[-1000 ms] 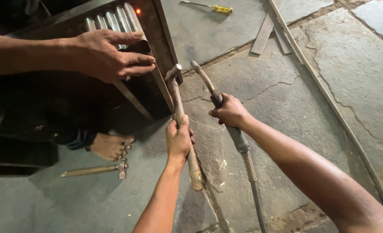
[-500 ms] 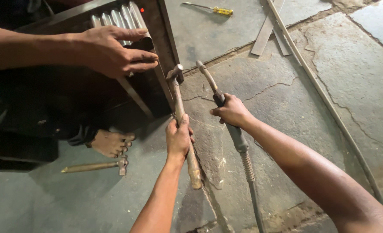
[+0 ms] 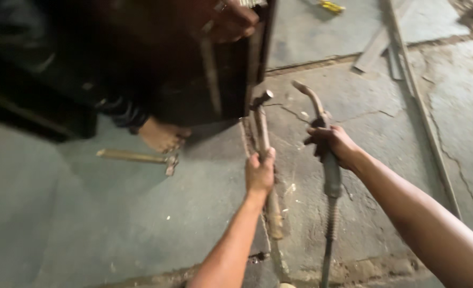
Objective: The person welds the seams of a large metal cabinet frame using a handheld welding torch while a coworker holds the structure steady. The person repeatedly welds different corners and edges of the metal frame.
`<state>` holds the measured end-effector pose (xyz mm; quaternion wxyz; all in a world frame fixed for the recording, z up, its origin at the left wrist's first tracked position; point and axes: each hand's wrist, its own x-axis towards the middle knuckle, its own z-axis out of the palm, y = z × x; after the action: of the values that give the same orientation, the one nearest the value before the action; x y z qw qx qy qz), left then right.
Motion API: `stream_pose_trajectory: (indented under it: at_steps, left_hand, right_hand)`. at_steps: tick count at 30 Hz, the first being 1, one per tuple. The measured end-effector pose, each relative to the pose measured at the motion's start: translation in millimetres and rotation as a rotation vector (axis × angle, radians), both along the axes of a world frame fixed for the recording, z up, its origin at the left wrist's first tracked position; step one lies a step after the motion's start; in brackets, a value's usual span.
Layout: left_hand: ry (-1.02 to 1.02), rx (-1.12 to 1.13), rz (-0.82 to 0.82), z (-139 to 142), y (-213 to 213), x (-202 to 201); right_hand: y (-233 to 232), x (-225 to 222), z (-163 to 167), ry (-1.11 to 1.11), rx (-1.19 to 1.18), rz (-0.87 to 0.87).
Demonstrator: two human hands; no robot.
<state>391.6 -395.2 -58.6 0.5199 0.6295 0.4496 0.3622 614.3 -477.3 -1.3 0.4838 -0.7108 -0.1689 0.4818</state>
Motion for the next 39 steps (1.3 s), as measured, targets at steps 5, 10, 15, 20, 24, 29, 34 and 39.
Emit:
stream_pose_trajectory:
  at_steps: [5,10,15,20,24,29,34,39]
  left_hand:
    - [-0.089,-0.503,0.075,-21.7,-36.1,-20.8]
    - [-0.16,-0.424,0.164,-20.3,-31.9,-62.5]
    - [-0.187,-0.492,0.222,-18.9,12.5,-96.8]
    - [-0.275,-0.464,0.218,-22.0,57.3,-91.5]
    - [-0.302,-0.507,0.281,-17.1,63.7,-59.7]
    - [-0.373,-0.557,0.293,-14.0,53.2,-43.1]
    - [-0.268,-0.633,0.247,-20.3,38.7,-64.1]
    - [-0.17,-0.615,0.211,-17.2,38.4,-62.5]
  right_hand:
    - [-28.9,4.8,-20.2,0.004,-0.113,0.025]
    - [-55.8,-5.7,-37.5,0.144,-0.163,0.15]
    - [-72.5,-47.7,-53.2,0.308,-0.156,0.272]
    - [-67.1,-90.1,-50.8,0.439,-0.14,0.204]
    - [-62.3,-109.2,-31.0,0.508,-0.084,0.224]
    - [-57.3,-120.6,-12.3,0.571,-0.082,0.252]
    - [-55.3,-120.9,-11.1,0.603,-0.052,0.297]
    - [-66.4,-120.0,-17.1,0.513,-0.223,0.222]
